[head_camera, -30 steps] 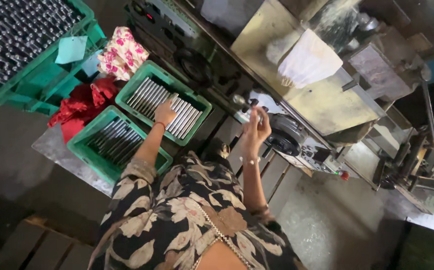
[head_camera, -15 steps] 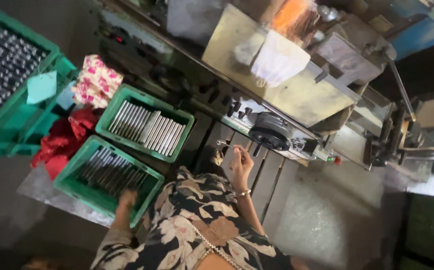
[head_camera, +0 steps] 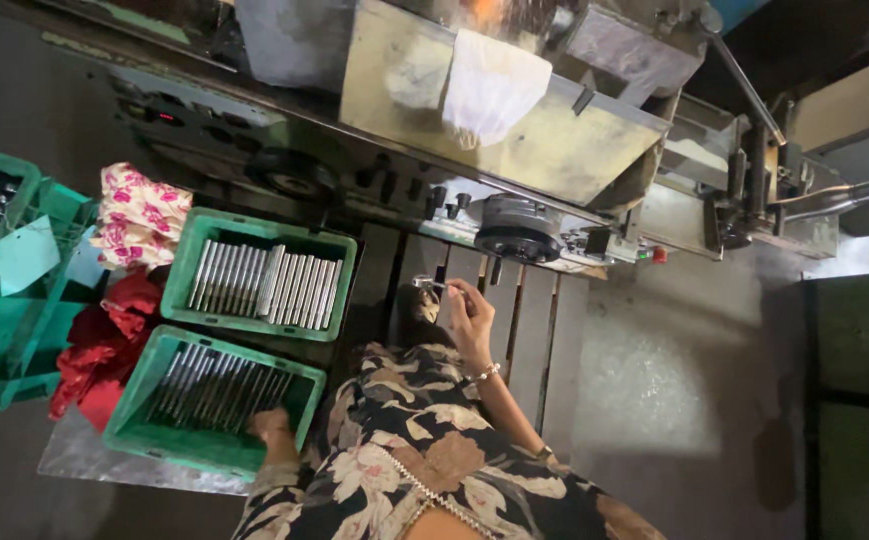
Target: The person repeatedly picks up metal rods from green crates, presses them against a rotating grinding wheel, and returns them to the crates. The process is performed one rod at a time in a continuous loop.
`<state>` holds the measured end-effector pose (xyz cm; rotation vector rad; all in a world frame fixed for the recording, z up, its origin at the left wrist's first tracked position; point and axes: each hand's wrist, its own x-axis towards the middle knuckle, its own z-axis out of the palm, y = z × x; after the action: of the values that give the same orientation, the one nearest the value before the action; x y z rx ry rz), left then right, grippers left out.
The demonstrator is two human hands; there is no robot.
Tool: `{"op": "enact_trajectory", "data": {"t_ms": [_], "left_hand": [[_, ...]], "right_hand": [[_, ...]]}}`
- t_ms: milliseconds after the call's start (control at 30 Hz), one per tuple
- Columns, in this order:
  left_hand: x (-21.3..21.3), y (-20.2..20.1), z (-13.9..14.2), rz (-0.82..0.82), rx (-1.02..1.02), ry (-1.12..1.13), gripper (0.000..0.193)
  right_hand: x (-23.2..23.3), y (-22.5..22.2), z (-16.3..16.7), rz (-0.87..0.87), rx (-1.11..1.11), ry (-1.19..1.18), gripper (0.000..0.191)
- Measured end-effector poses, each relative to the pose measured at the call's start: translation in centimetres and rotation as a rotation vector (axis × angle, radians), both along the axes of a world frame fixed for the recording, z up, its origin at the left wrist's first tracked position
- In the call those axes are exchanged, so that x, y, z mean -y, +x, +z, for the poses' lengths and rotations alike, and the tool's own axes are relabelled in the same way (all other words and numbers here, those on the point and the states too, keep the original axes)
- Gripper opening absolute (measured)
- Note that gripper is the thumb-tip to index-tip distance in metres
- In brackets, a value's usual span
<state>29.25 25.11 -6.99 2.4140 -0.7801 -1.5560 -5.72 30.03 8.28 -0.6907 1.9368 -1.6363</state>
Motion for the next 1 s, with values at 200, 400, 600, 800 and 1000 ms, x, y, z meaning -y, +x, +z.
{"op": "enact_trajectory", "data": {"t_ms": [200, 400, 600, 800, 1000], "left_hand": [[-0.5, 0.3, -0.5, 0.007, 0.004, -0.002, 0.046], [-2.4, 0.3, -0.9, -0.04, -0.066, 0.024, 0.047], [-2.1, -0.5, -1.0, -0.095, -0.099, 0.04, 0.049], [0.8, -2.7, 1.5, -0.061, 0.076, -0.108, 0.05], [4.3, -4.9, 5.4, -0.076, 0.273, -1.122, 0.043]], "right_hand": [[-0.4, -0.2, 0.5, -0.012, -0.014, -0.016, 0.02], [-0.5, 0.0, 0.6, -0.029, 0.023, 0.012, 0.019], [-0.9, -0.3, 0.2, -0.026, 0.054, 0.011, 0.018], [-0.1, -0.5, -0.5, -0.047, 0.082, -0.044, 0.018], [1.6, -1.2, -1.7, -0.019, 0.066, -0.073, 0.018]]}}
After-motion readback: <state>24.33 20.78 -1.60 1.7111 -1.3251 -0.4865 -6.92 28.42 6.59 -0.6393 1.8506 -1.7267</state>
